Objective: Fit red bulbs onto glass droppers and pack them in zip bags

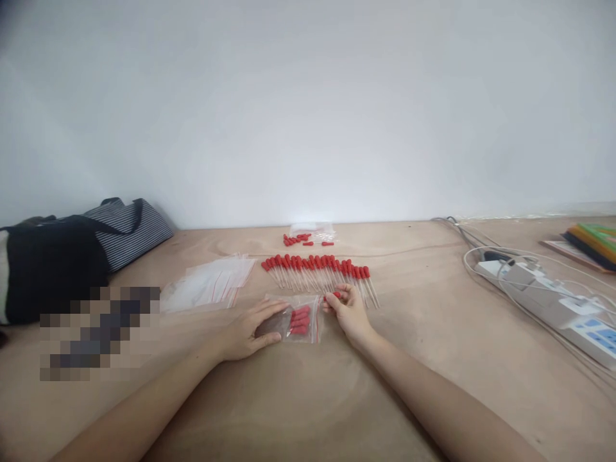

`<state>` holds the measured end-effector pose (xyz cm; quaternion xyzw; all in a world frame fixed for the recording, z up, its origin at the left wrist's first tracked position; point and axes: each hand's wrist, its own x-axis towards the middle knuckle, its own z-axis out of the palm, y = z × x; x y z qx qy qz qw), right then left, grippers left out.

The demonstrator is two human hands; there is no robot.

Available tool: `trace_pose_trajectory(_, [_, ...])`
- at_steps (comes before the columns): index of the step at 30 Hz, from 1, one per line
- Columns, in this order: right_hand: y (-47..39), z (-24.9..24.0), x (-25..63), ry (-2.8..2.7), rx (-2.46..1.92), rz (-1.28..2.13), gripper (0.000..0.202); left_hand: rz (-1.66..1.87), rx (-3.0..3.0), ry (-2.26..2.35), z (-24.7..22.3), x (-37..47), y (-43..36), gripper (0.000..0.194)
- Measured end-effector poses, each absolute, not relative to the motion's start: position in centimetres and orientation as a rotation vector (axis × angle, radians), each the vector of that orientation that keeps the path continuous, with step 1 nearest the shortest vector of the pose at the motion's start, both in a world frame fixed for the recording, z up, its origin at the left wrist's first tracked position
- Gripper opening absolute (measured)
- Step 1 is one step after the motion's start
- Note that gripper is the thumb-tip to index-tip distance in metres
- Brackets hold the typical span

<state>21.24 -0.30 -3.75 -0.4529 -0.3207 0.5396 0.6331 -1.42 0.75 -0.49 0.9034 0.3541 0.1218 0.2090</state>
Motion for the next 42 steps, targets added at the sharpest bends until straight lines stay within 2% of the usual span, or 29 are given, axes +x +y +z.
trace_pose_trajectory(9, [-0.2,-3.5,20.3,-0.731,-0.970,1.354,0.035,0.381,2.474,1.026,-0.4,-1.4,0.7,0.056])
trace_pose_trajectory(21, [0.3,-3.2,20.0,-1.224,-1.207,1.350,0.030,0.406,2.476,1.014,-0.7,-1.5,0.9,0.054])
trace_pose_trajectory(24, [1.0,-3.4,20.7,-1.369,-1.262,1.149,0.026,0.392,2.488,1.013,-0.6,-1.5,0.9,0.053])
trace_pose_trajectory(27, [1.7,-3.5,21.3,-1.458,-1.203,0.952,0.041,0.398,2.500,0.986,-0.5,-1.4,0.9,0.052])
trace_pose_trajectory(29, [2.1,-3.6,21.4,-1.542,-1.154,1.051,0.046,0.401,2.494,0.983,-0.6,-1.4,0.9,0.051])
trace_pose_trajectory(34, [2.7,-3.8,21.2,-1.563,-1.197,1.223,0.022,0.414,2.486,0.985,-0.7,-1.5,1.0,0.053])
trace_pose_trajectory(42, [1.0,-3.6,21.6,-1.596,-1.292,0.931,0.020,0.459,2.489,0.979,-0.4,-2.1,1.3,0.056])
